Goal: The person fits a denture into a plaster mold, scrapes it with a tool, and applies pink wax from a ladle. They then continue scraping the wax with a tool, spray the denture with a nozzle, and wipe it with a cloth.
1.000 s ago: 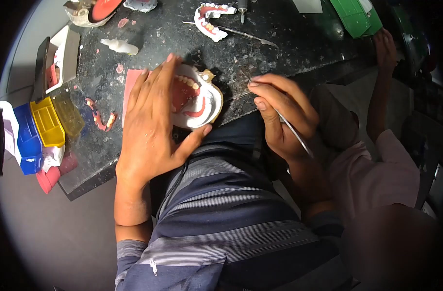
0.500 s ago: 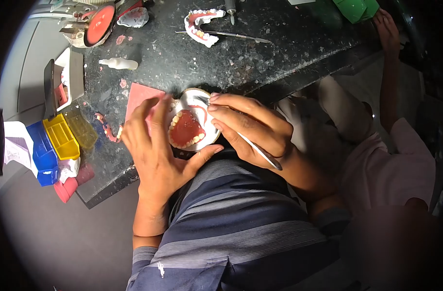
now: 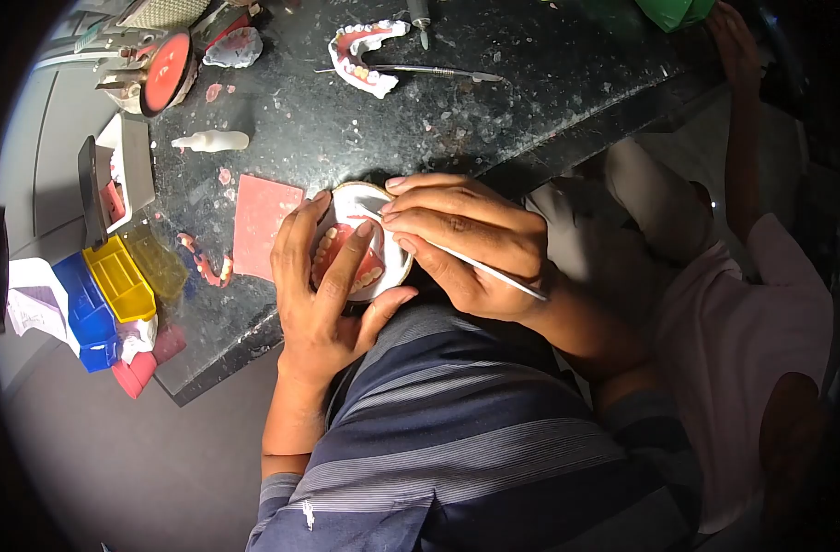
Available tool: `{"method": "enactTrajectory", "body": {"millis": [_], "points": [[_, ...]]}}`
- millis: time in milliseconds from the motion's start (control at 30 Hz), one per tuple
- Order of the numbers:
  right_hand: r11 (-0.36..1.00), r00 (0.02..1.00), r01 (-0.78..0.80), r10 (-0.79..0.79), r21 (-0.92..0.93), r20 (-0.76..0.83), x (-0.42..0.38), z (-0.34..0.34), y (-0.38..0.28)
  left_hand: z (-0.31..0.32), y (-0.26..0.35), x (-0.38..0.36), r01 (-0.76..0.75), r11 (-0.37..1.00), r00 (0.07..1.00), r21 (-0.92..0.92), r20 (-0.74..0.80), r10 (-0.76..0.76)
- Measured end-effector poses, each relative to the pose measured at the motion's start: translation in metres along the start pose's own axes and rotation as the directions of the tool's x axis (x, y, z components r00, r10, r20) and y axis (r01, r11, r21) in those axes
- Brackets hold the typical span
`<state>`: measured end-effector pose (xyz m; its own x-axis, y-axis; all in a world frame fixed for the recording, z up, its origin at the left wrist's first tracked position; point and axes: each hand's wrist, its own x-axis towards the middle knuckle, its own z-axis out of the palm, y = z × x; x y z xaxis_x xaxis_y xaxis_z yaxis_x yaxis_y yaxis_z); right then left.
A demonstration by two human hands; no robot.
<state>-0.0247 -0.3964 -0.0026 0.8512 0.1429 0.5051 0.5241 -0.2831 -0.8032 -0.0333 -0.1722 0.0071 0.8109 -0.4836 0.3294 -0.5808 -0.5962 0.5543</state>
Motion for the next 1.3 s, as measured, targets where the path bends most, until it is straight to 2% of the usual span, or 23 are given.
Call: {"method": "enactTrajectory", "body": {"millis": [300,733,933,1033,1167,1300], "points": [[0.999,0.999,-0.006,0.008,0.048,-0.036,-0.002,0.003,0.004,-0.004,0.0,0.0,0.004,1.0,0.999,-0.014,0.034,-0.003],[1.0,0.998,0.0,0.001,0.017,-0.068,-0.004,0.007,0.006,-0.005,0.0,0.002,-0.02,1.0,1.0,-0.016,-0.002,0.02],[1.0,0.996,0.012,-0.013,-0.018,-0.083,-0.005,0.007,0.012,-0.006,0.003,0.003,0.014,1.0,1.0,-0.025,0.019,-0.014],[0.999,0.991,-0.022,0.027,0.04,-0.13,-0.003,0.006,0.01,-0.006,0.003,0.002,0.016,0.999,1.0,-0.034,0.019,-0.016],[0.998,0.996,0.029,-0.025,0.047,-0.081,-0.005,0.006,0.009,-0.005,0.002,0.002,0.012,0.999,1.0,-0.035,0.013,-0.012],[0.998,0.997,-0.002,0.007,0.057,-0.081,-0.005,0.005,0.008,-0.005,0.002,0.001,0.015,0.998,1.0,-0.054,0.013,-0.015]]}}
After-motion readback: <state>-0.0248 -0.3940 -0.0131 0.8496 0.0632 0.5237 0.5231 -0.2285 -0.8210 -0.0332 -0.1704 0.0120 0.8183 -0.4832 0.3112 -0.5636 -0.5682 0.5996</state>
